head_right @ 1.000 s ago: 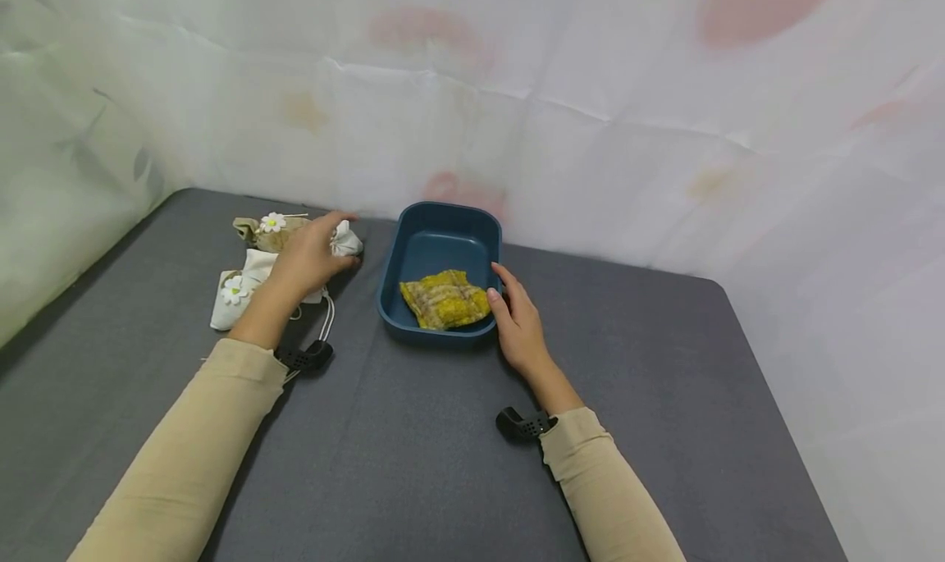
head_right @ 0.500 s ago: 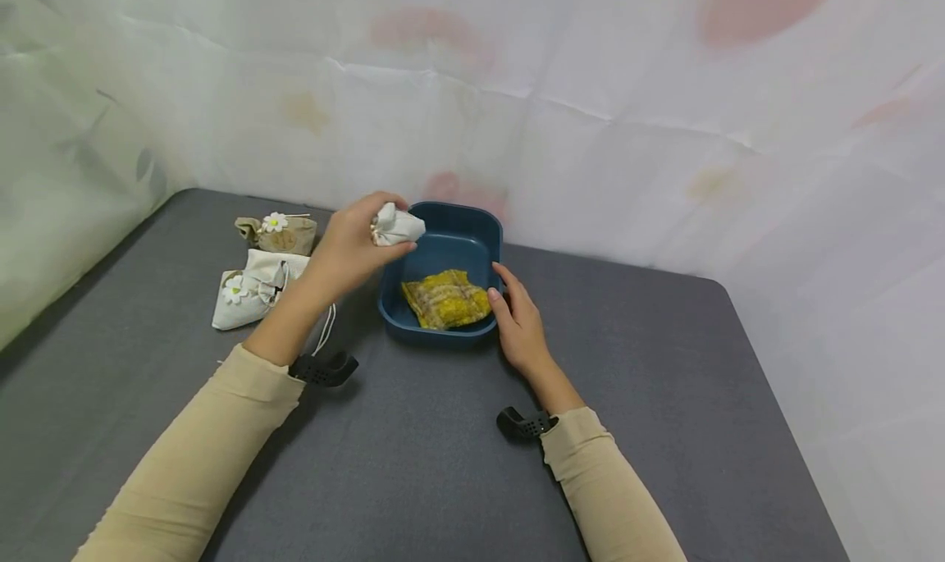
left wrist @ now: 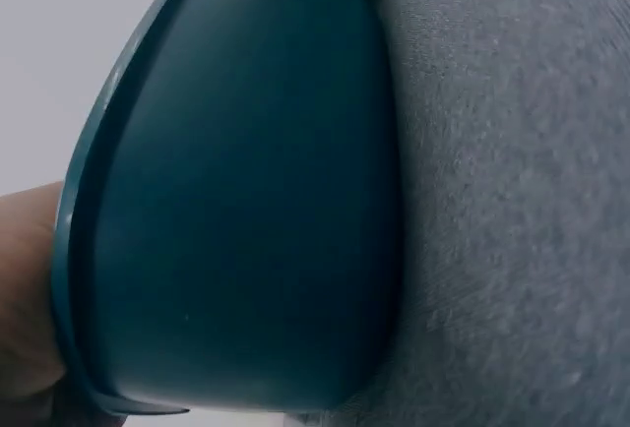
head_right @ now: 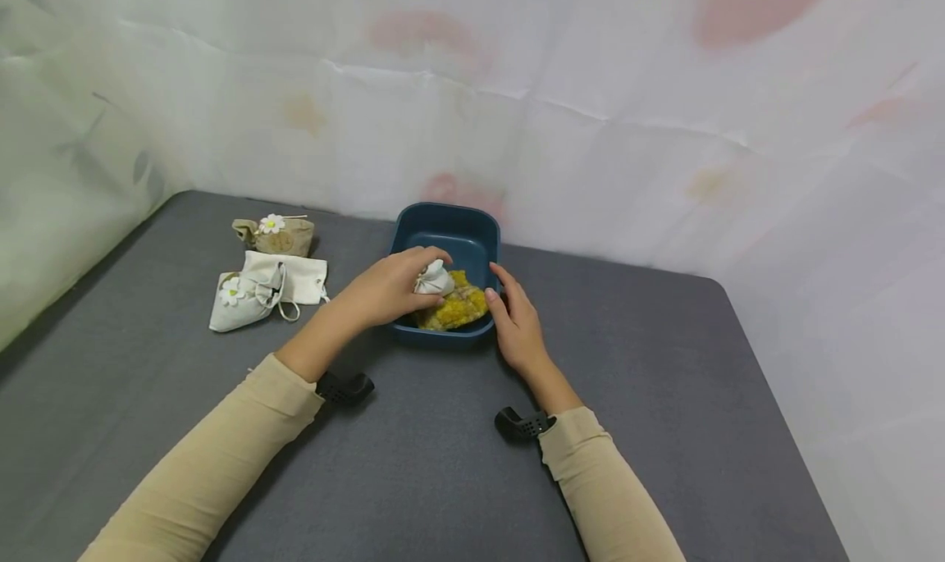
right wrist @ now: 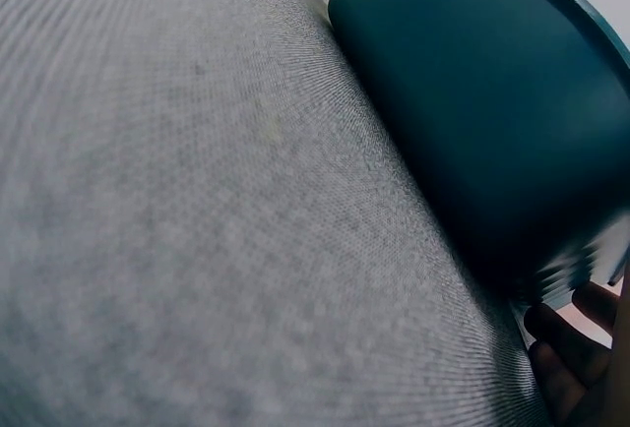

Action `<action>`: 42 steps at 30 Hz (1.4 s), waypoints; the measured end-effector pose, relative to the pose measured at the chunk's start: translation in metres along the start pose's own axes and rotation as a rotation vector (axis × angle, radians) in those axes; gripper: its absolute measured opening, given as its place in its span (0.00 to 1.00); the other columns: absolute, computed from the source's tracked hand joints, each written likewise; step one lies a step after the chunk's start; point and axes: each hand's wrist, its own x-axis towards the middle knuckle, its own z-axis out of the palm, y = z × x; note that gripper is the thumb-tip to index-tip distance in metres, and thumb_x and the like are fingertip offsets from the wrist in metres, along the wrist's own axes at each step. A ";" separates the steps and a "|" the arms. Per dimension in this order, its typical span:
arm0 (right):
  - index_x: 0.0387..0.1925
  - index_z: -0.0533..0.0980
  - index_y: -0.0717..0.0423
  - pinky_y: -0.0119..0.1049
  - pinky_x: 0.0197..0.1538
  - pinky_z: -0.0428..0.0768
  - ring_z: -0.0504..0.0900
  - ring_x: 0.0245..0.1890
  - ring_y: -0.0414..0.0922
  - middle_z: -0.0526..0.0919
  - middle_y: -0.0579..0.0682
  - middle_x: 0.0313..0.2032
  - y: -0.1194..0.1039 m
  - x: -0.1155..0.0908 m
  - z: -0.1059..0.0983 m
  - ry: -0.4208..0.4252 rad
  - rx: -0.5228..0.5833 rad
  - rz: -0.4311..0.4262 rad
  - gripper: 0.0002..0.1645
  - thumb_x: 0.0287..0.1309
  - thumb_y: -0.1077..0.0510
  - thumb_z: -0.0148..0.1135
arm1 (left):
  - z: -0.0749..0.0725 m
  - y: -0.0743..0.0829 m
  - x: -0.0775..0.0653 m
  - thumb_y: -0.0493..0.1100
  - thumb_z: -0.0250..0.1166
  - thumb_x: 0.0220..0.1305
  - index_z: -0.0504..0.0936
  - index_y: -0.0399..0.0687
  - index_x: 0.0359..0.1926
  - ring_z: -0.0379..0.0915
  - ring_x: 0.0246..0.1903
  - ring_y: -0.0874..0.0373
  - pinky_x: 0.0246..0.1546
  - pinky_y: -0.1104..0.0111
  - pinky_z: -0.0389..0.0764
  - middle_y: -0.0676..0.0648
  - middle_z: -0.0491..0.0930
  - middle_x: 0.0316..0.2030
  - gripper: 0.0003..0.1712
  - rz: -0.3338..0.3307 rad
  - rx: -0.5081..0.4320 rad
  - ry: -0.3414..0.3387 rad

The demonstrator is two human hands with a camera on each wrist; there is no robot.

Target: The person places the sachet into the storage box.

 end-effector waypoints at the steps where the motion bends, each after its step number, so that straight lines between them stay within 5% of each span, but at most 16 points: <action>1: 0.78 0.58 0.49 0.61 0.69 0.70 0.70 0.70 0.58 0.62 0.51 0.77 0.000 0.000 0.000 0.000 0.000 0.001 0.30 0.80 0.48 0.42 | -0.001 0.000 0.000 0.54 0.70 0.66 0.70 0.57 0.70 0.78 0.55 0.51 0.56 0.54 0.82 0.46 0.77 0.61 0.35 0.004 0.003 0.001; 6: 0.78 0.58 0.50 0.60 0.68 0.71 0.71 0.68 0.58 0.61 0.52 0.77 0.000 -0.001 0.000 0.001 -0.006 0.003 0.31 0.80 0.48 0.41 | -0.012 -0.004 -0.003 0.62 0.66 0.66 0.67 0.59 0.73 0.73 0.65 0.50 0.64 0.51 0.77 0.48 0.70 0.70 0.39 0.028 -0.047 0.016; 10: 0.78 0.58 0.50 0.61 0.70 0.69 0.69 0.71 0.58 0.61 0.53 0.77 0.000 -0.001 0.000 0.002 0.001 0.004 0.31 0.80 0.48 0.41 | -0.030 -0.011 -0.008 0.73 0.58 0.66 0.64 0.63 0.75 0.64 0.72 0.49 0.70 0.47 0.69 0.51 0.64 0.75 0.43 -0.014 -0.147 0.076; 15: 0.78 0.58 0.51 0.61 0.71 0.67 0.67 0.73 0.57 0.60 0.53 0.78 0.001 0.000 0.000 0.001 0.005 -0.001 0.31 0.81 0.48 0.41 | -0.055 -0.040 -0.018 0.76 0.50 0.68 0.63 0.62 0.76 0.59 0.75 0.44 0.70 0.42 0.65 0.49 0.62 0.76 0.43 -0.195 -0.135 0.245; 19: 0.78 0.58 0.50 0.61 0.71 0.68 0.68 0.72 0.58 0.60 0.53 0.77 0.002 0.000 0.000 0.002 0.001 0.003 0.31 0.80 0.48 0.41 | -0.066 -0.075 -0.029 0.69 0.58 0.69 0.65 0.53 0.75 0.59 0.73 0.37 0.69 0.39 0.63 0.41 0.63 0.75 0.42 -0.367 -0.037 0.394; 22: 0.78 0.58 0.50 0.61 0.71 0.68 0.68 0.72 0.58 0.60 0.53 0.77 0.002 0.000 0.000 0.002 -0.006 0.007 0.31 0.80 0.48 0.41 | -0.065 -0.101 -0.037 0.61 0.65 0.67 0.65 0.47 0.74 0.56 0.73 0.33 0.73 0.39 0.56 0.35 0.61 0.74 0.43 -0.436 0.041 0.448; 27: 0.78 0.58 0.48 0.61 0.71 0.67 0.67 0.72 0.57 0.60 0.53 0.77 0.003 0.000 -0.001 0.003 -0.008 0.004 0.30 0.80 0.48 0.41 | -0.058 -0.127 -0.042 0.59 0.71 0.61 0.58 0.47 0.78 0.44 0.76 0.27 0.75 0.34 0.42 0.31 0.49 0.78 0.52 -0.510 0.073 0.372; 33: 0.78 0.58 0.46 0.60 0.71 0.68 0.68 0.72 0.57 0.60 0.53 0.77 0.003 0.000 -0.001 0.006 0.005 -0.006 0.30 0.80 0.49 0.41 | -0.059 -0.136 -0.045 0.60 0.71 0.61 0.48 0.45 0.80 0.56 0.67 0.22 0.67 0.32 0.57 0.25 0.59 0.71 0.58 -0.595 0.083 0.295; 42: 0.78 0.58 0.48 0.60 0.72 0.67 0.67 0.72 0.58 0.60 0.53 0.77 0.004 0.001 -0.002 0.003 0.005 -0.004 0.30 0.80 0.49 0.41 | -0.060 -0.131 -0.045 0.45 0.70 0.63 0.61 0.41 0.76 0.62 0.63 0.23 0.58 0.31 0.70 0.24 0.65 0.67 0.44 -0.618 0.046 0.320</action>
